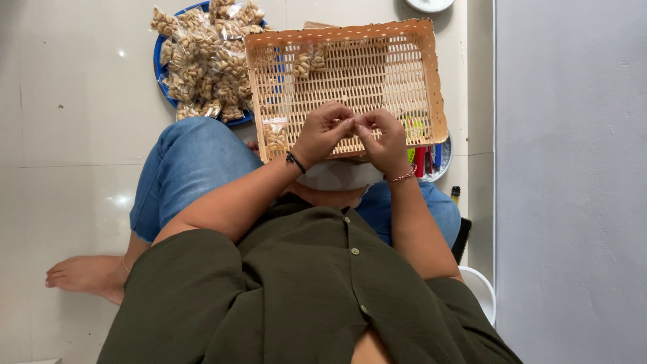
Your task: Sealing small plastic bags of snacks by folding the tops and stapling them shut.
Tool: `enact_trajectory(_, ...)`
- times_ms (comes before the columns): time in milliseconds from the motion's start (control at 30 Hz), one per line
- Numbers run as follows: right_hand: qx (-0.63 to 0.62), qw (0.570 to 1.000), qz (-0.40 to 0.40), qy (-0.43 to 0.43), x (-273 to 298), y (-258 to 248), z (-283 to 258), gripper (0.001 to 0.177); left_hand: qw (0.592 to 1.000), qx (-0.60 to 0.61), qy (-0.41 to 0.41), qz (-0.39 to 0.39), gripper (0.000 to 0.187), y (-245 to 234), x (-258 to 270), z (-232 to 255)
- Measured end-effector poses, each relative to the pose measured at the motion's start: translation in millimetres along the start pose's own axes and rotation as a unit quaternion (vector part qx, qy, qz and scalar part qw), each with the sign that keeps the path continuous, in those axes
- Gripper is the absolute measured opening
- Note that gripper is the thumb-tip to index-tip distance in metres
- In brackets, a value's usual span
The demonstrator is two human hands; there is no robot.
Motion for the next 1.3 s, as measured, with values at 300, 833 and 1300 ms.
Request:
enact_trajectory(300, 0.030, 1.000, 0.000, -0.001, 2.6, 5.4, 8.5, 0.004, 0.999, -0.002, -0.021, -0.025, 0.010, 4.2, 0.4, -12.4)
enact_trajectory(833, 0.022, 1.000, 0.005, -0.002, 0.7, 7.2, 1.4, 0.003, 1.000, -0.015, 0.000, 0.000, 0.005, 1.1, 0.6, -8.8)
enact_trajectory(1300, -0.016, 0.995, 0.077, 0.064, 11.2, -6.3, 27.8, 0.020, 0.983, -0.051, -0.172, -0.024, 0.026, -5.6, 5.1, -24.5)
Point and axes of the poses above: each hand's wrist, its own x-axis away from the middle knuckle, its own y-axis out of the palm, z = x × y, the point moved 6 cm from there along -x, towards the middle knuckle, and after that the axes turned 15 degrees about -z, right-handed, at the moved point
